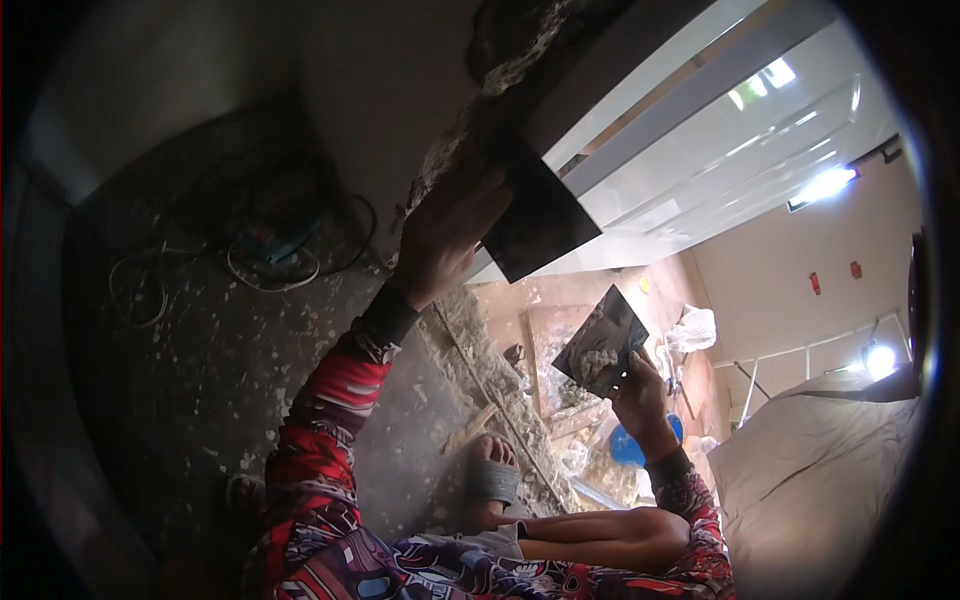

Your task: The person mixes cement mortar using two putty knives and applies it onto the wall along the doorframe.

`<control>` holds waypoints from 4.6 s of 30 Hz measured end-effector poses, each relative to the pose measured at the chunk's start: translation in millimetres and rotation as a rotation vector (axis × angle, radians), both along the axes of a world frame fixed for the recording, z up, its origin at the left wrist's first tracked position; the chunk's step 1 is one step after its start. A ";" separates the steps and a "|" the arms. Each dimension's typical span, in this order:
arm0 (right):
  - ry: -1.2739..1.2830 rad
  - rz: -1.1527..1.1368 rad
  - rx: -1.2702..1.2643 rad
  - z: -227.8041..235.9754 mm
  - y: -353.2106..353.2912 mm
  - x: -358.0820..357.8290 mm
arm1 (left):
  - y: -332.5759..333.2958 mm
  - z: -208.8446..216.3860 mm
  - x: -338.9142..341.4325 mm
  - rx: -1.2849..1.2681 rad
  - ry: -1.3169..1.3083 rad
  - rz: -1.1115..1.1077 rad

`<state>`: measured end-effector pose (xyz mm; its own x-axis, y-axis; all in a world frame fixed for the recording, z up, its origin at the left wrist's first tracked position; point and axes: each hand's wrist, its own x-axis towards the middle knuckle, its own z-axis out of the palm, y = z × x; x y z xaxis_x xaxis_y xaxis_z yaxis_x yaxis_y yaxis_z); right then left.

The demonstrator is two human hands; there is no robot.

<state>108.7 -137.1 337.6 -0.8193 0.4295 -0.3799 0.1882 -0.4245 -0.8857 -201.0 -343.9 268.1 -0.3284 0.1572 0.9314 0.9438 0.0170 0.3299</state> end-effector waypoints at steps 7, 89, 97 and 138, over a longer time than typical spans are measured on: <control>-0.006 -0.042 -0.002 -2.9 0.3 -6.1 | -25.4 -60.7 19.8 -0.166 -0.092 0.006; 0.025 0.282 -0.449 -78.9 15.6 -52.1 | -27.7 186.4 36.6 0.040 -0.310 0.158; 0.070 0.331 -0.448 -76.5 14.8 -54.6 | -2.9 192.6 46.1 -0.065 0.212 0.480; 0.041 0.368 -0.300 -56.4 -2.2 -49.6 | -33.0 132.3 55.9 -0.022 -0.003 0.238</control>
<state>59.1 -139.3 281.2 -0.9131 -0.0158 -0.4074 0.3418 -0.5743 -0.7439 -145.0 -376.9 400.4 -0.3610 0.0955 0.9277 0.9115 0.2462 0.3293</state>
